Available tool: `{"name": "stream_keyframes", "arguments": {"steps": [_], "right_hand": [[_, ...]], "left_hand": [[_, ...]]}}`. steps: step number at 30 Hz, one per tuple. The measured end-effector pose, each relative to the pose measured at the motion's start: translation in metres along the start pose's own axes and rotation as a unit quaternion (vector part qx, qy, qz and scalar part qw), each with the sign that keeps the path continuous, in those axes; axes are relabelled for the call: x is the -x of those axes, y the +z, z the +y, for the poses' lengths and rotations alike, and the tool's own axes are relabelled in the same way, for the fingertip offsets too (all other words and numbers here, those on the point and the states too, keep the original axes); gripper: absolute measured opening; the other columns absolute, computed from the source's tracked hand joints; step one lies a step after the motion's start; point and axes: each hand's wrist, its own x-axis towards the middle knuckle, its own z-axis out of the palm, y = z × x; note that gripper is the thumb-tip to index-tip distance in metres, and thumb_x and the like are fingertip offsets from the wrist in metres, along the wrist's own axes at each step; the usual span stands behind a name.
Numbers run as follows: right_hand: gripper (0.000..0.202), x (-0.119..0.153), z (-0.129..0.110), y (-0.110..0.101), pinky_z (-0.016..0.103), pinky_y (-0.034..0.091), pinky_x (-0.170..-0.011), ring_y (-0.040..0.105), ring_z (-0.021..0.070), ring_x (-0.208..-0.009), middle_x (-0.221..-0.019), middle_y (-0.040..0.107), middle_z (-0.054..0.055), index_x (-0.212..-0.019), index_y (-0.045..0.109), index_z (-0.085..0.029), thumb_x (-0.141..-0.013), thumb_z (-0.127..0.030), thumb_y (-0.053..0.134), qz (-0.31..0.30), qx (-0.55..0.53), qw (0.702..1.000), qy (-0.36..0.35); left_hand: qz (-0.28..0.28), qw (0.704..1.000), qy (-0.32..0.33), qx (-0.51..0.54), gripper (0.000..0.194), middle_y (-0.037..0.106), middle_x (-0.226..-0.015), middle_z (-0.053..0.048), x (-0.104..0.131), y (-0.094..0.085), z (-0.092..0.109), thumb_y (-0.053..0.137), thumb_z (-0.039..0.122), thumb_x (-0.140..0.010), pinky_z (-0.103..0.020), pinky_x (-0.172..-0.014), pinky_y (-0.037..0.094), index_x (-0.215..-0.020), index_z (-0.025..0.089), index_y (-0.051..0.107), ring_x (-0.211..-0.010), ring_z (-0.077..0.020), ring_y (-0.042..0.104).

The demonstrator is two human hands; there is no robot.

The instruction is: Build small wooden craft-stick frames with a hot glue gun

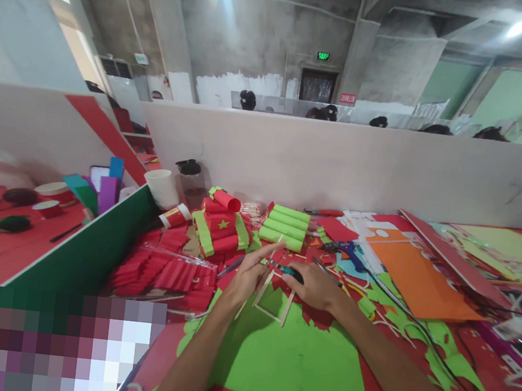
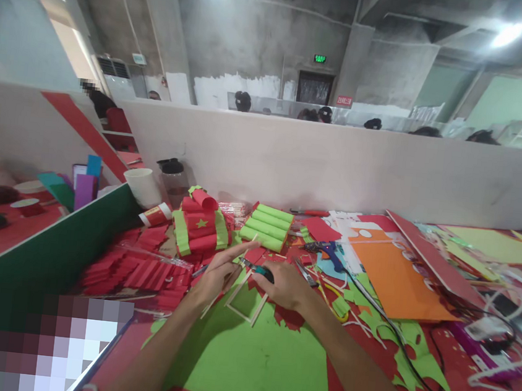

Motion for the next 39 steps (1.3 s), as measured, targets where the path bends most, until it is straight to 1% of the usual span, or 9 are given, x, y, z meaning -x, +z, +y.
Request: {"name": "stream_keyframes", "arguments": {"steps": [18, 20, 22, 25, 27, 29, 32, 35, 39], "right_hand": [[0.035, -0.002, 0.011, 0.013, 0.029, 0.039, -0.070, 0.061, 0.0212, -0.079, -0.088, 0.069, 0.008, -0.100, 0.063, -0.017, -0.098, -0.047, 0.045, 0.023, -0.012, 0.999, -0.041], [0.035, -0.003, 0.012, 0.015, 0.029, 0.040, -0.070, 0.060, 0.0210, -0.078, -0.088, 0.069, 0.007, -0.103, 0.062, -0.017, -0.096, -0.048, 0.047, 0.043, -0.023, 0.998, -0.034], [0.038, -0.004, 0.014, 0.014, 0.030, 0.041, -0.072, 0.060, 0.0215, -0.079, -0.090, 0.069, 0.007, -0.107, 0.063, -0.017, -0.094, -0.050, 0.050, 0.062, -0.035, 0.997, -0.022], [0.044, -0.005, 0.019, 0.007, 0.032, 0.043, -0.074, 0.062, 0.0229, -0.081, -0.091, 0.070, 0.008, -0.109, 0.064, -0.017, -0.092, -0.055, 0.050, 0.052, -0.048, 0.997, -0.013], [0.046, -0.004, 0.025, -0.001, 0.033, 0.044, -0.075, 0.063, 0.0242, -0.084, -0.095, 0.070, 0.009, -0.110, 0.064, -0.017, -0.093, -0.056, 0.048, 0.038, -0.055, 0.998, -0.017], [0.046, -0.001, 0.033, -0.011, 0.034, 0.045, -0.079, 0.063, 0.0252, -0.091, -0.104, 0.069, 0.011, -0.116, 0.061, -0.018, -0.094, -0.055, 0.046, 0.042, -0.052, 0.998, -0.016], [0.047, 0.004, 0.048, -0.024, 0.037, 0.044, -0.087, 0.060, 0.0269, -0.105, -0.120, 0.064, 0.013, -0.126, 0.054, -0.019, -0.094, -0.054, 0.049, 0.059, 0.001, 0.998, -0.001], [0.048, 0.006, 0.063, -0.033, 0.043, 0.043, -0.090, 0.058, 0.0317, -0.108, -0.118, 0.062, 0.017, -0.122, 0.056, -0.017, -0.091, -0.053, 0.054, 0.053, 0.130, 0.989, 0.046], [0.050, 0.013, 0.077, -0.036, 0.048, 0.042, -0.090, 0.056, 0.0379, -0.110, -0.120, 0.060, 0.023, -0.120, 0.058, -0.012, -0.086, -0.048, 0.062, -0.009, 0.239, 0.963, 0.121]], "left_hand": [[0.009, 1.000, -0.012, -0.006, 0.062, 0.037, -0.041, 0.009, -0.001, 0.002, 0.003, 0.040, 0.014, -0.078, -0.019, -0.043, 0.028, -0.140, 0.013, 0.051, -0.038, -0.0089, 0.030], [0.014, 1.000, -0.007, 0.006, 0.063, 0.058, -0.055, 0.005, -0.001, 0.003, 0.005, 0.041, 0.014, -0.077, -0.019, -0.041, 0.027, -0.140, 0.014, 0.050, -0.037, -0.0070, 0.029], [0.023, 0.999, 0.005, 0.023, 0.064, 0.073, -0.092, -0.005, -0.002, 0.004, 0.006, 0.043, 0.014, -0.076, -0.020, -0.039, 0.026, -0.140, 0.016, 0.048, -0.037, -0.0039, 0.028], [0.049, 0.998, 0.023, 0.020, 0.060, 0.061, -0.132, -0.014, -0.003, 0.002, 0.007, 0.041, 0.015, -0.079, -0.020, -0.037, 0.026, -0.138, 0.017, 0.048, -0.036, -0.0015, 0.027], [0.068, 0.996, 0.030, -0.039, 0.058, 0.058, -0.137, -0.014, -0.004, -0.004, 0.004, 0.039, 0.014, -0.080, -0.021, -0.042, 0.036, -0.138, 0.016, 0.049, -0.041, -0.0040, 0.040], [0.070, 0.986, 0.034, -0.146, 0.058, 0.060, -0.136, -0.011, -0.005, -0.012, 0.000, 0.039, 0.010, -0.080, -0.026, -0.066, 0.051, -0.136, 0.017, 0.051, -0.068, -0.0126, 0.062], [0.030, 0.948, 0.014, -0.315, 0.058, 0.064, -0.130, -0.010, -0.004, -0.021, -0.007, 0.039, 0.006, -0.079, -0.041, -0.101, 0.043, -0.133, 0.018, 0.056, -0.115, -0.0249, 0.060], [-0.030, 0.916, -0.011, -0.400, 0.057, 0.066, -0.126, -0.012, -0.002, -0.021, -0.009, 0.041, 0.005, -0.080, -0.043, -0.100, 0.043, -0.132, 0.019, 0.056, -0.113, -0.0276, 0.061], [-0.099, 0.885, -0.005, -0.455, 0.058, 0.069, -0.116, -0.012, -0.003, -0.009, -0.007, 0.043, 0.004, -0.080, -0.040, -0.088, 0.047, -0.134, 0.021, 0.054, -0.101, -0.0272, 0.065]]}}
